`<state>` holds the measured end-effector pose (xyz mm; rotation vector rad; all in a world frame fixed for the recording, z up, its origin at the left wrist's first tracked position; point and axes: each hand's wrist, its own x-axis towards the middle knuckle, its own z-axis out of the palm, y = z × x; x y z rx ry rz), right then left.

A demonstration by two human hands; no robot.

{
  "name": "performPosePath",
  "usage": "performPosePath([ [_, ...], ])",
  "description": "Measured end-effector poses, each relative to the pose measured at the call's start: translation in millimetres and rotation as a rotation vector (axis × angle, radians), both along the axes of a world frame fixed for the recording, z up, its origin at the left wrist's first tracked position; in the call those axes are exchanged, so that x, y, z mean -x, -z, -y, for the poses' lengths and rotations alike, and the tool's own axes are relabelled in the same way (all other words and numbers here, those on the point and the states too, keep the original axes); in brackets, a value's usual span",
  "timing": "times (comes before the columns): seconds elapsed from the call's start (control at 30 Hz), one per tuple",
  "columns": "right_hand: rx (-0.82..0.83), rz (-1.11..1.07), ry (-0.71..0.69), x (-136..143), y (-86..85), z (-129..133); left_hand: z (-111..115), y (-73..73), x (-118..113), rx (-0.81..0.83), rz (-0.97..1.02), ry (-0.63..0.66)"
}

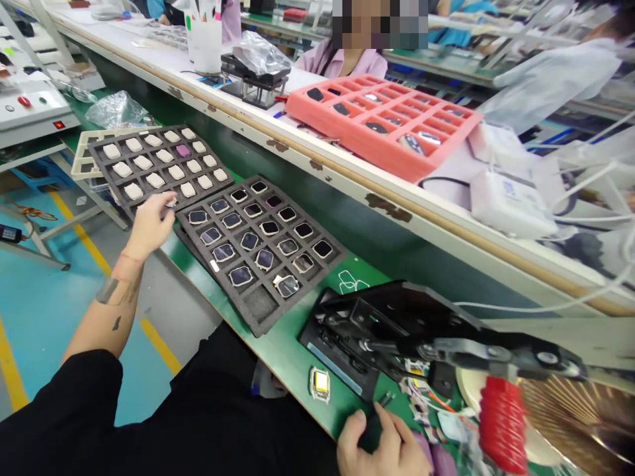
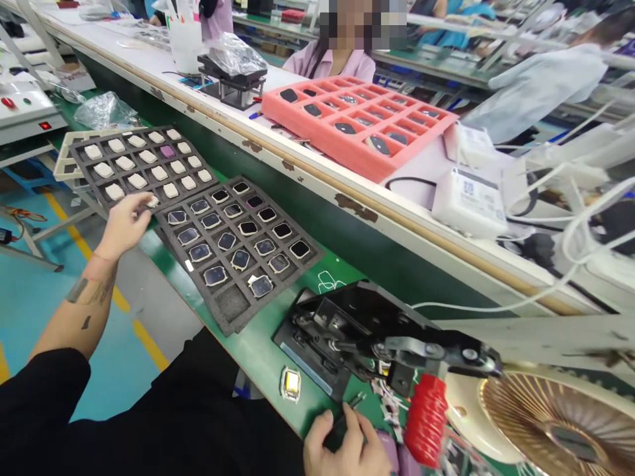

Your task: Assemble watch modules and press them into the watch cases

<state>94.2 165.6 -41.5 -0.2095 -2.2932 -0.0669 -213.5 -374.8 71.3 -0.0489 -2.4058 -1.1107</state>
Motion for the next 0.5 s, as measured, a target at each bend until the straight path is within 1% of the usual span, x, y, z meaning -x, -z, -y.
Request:
performPosePath([
  [0.03, 0.016, 0.015, 0.003, -1, -0.8, 2, -12, -2.8, 0, 0.078, 0.055, 0.115],
  [0.07, 0.033, 0.027, 0.005, -3, -1.1, 3, -23, -4.7, 1, 0.155, 0.104, 0.184],
  [0.1, 0.049, 0.037, 0.004, -4, -1.1, 4, -33, -5.9, 4, 0.226, 0.141, 0.206],
  [0.13, 0.063, 0.045, 0.001, -5, -0.7, 5, -41, -6.5, 9, 0.278, 0.163, 0.195],
  [0.2, 0.082, 0.060, -0.011, -7, 0.2, 6, -51, -6.8, 21, 0.321, 0.188, 0.138],
  [0.27, 0.099, 0.071, -0.020, -8, 0.1, 7, -55, -7.6, 32, 0.319, 0.201, 0.111],
  [0.33, 0.133, 0.077, -0.024, -10, -2.8, 10, -54, -9.4, 36, 0.307, 0.220, 0.095],
  [0.4, 0.206, 0.083, -0.018, -14, -9.1, 15, -51, -12.1, 32, 0.292, 0.228, 0.051],
  [0.47, 0.299, 0.097, 0.006, -20, -17.4, 19, -53, -15.6, 21, 0.278, 0.207, 0.004],
  [0.5, 0.339, 0.111, 0.024, -23, -21.7, 21, -57, -17.8, 14, 0.270, 0.194, 0.004],
])
